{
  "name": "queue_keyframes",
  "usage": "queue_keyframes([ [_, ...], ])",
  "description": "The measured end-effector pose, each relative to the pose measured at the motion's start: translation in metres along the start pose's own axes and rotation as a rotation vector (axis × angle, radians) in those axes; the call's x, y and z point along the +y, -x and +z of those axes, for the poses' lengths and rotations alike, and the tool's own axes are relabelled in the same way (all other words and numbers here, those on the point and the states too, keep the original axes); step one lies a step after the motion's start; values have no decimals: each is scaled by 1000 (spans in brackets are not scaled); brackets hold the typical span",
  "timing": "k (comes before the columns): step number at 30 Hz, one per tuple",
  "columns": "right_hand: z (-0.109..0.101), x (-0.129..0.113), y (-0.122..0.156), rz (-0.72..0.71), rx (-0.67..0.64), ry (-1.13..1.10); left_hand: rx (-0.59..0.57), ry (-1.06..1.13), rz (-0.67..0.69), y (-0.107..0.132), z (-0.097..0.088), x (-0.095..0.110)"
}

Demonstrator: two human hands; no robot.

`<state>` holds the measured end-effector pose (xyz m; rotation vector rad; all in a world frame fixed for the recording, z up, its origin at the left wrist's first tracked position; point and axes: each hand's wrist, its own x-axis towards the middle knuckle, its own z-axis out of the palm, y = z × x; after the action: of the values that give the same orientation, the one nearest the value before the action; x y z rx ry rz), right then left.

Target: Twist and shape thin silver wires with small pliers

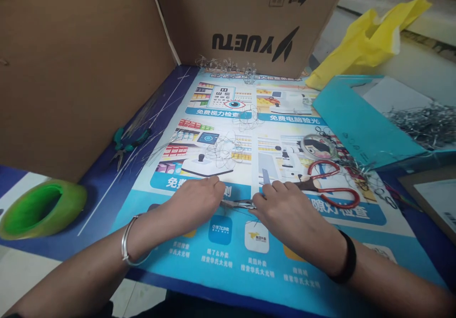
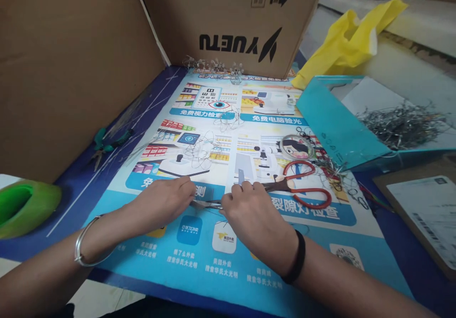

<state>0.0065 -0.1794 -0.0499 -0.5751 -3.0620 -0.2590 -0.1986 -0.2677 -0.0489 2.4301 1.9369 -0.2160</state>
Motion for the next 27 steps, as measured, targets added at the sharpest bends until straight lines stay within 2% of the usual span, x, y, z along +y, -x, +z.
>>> queue_keyframes([
  [5, 0, -1, 0, -19, 16, -13, -34, 69, -48, 0, -4, -2],
  [10, -1, -1, -1, -1, 31, -20, -67, 71, -23, 1, -5, -2],
  [19, -2, 0, -1, -8, 10, -42, -48, 87, -88, 1, -11, -8],
  [27, -1, -1, -1, -13, 15, -34, -54, 108, -44, 1, -11, -3],
])
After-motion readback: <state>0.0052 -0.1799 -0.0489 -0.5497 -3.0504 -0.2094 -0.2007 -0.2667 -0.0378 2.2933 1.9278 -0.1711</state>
